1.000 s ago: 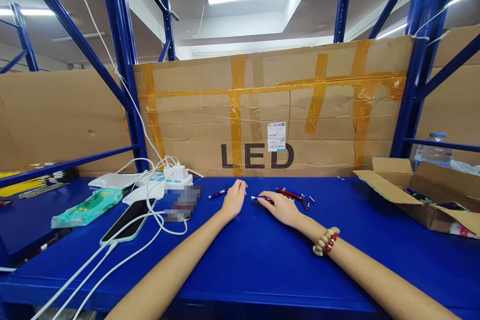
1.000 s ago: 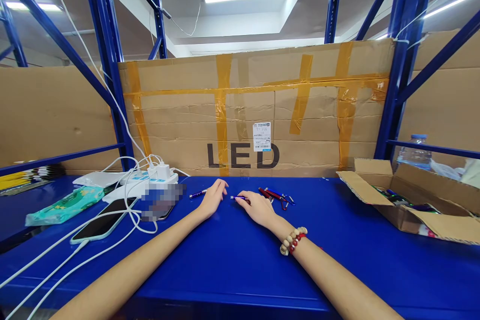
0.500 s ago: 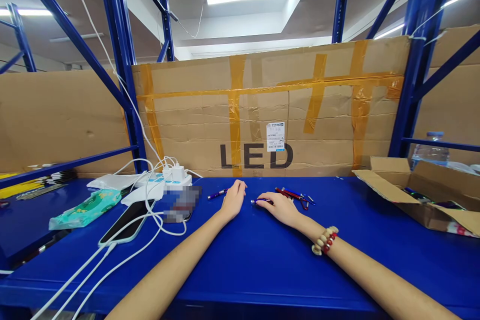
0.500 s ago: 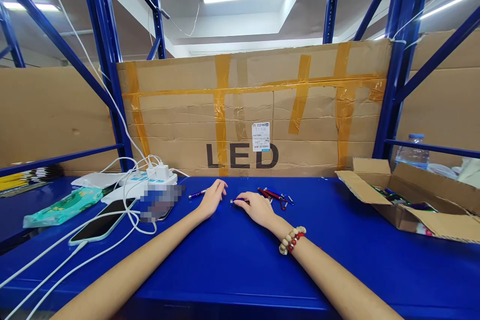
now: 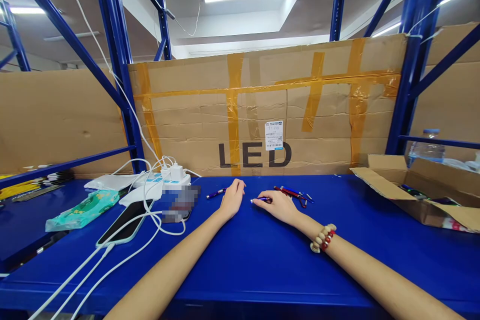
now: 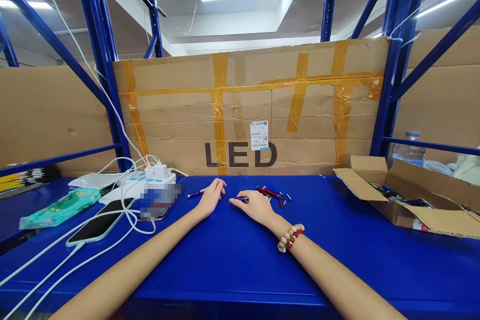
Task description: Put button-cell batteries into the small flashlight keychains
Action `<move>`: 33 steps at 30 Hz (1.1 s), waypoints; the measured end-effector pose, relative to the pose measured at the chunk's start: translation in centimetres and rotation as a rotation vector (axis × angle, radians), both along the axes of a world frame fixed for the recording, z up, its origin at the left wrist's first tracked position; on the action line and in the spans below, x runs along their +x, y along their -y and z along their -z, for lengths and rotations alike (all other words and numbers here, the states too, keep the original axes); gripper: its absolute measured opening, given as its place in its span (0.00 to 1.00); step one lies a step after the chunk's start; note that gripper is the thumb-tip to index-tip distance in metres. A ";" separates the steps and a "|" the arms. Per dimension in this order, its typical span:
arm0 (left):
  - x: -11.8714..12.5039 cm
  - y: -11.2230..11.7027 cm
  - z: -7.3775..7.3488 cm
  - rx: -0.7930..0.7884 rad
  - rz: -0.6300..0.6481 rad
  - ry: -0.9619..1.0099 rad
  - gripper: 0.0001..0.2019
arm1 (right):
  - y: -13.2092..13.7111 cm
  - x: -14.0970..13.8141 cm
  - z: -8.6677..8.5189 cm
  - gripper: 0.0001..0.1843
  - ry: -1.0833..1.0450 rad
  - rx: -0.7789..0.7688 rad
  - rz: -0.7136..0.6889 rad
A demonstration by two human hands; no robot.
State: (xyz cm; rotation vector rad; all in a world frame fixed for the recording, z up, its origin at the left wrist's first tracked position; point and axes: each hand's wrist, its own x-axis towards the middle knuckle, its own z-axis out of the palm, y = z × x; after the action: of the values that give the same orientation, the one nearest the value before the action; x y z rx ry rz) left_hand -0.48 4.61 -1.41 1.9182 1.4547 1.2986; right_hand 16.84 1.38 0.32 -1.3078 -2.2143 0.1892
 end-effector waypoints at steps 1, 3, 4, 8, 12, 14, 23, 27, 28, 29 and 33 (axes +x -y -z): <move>0.0 0.0 0.0 0.002 0.001 -0.001 0.16 | 0.0 0.0 0.0 0.20 -0.002 -0.001 0.006; 0.0 0.0 0.0 0.005 0.000 -0.003 0.16 | 0.0 0.0 0.0 0.19 -0.012 -0.001 0.009; 0.0 0.0 0.0 0.006 -0.001 -0.004 0.16 | 0.0 0.1 0.0 0.19 -0.017 -0.001 0.008; 0.0 -0.1 0.1 0.005 -0.004 -0.008 0.15 | -0.2 0.2 0.2 0.19 -0.029 -0.007 -0.010; 0.1 -0.1 0.1 0.000 -0.005 -0.012 0.15 | -0.4 0.3 0.3 0.19 -0.028 -0.012 -0.040; 0.1 0.0 0.1 -0.004 -0.004 -0.016 0.15 | -0.4 0.4 0.3 0.19 -0.019 -0.022 -0.048; 0.1 0.2 -0.3 -0.008 -0.012 -0.053 0.15 | -0.6 0.2 0.3 0.21 0.014 -0.023 -0.025; 0.1 0.4 -0.4 0.008 -0.029 -0.114 0.15 | -0.5 0.1 0.4 0.25 0.052 0.001 0.011; 0.2 0.5 -0.5 0.016 -0.038 -0.140 0.16 | -0.5 0.1 0.4 0.25 0.057 0.006 0.015; 0.2 0.6 -0.6 0.027 -0.049 -0.171 0.16 | -0.5 0.1 0.4 0.25 0.064 0.014 0.020; 0.4 1.6 -1.2 0.096 -0.096 -0.362 0.12 | -0.3 0.1 0.3 0.20 0.113 0.051 0.043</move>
State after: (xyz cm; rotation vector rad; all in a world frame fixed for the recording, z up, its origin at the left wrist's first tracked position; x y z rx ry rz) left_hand -0.11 3.03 -0.25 2.2611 1.7006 1.1193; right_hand 16.97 1.67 0.06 -1.3675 -2.2664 0.0427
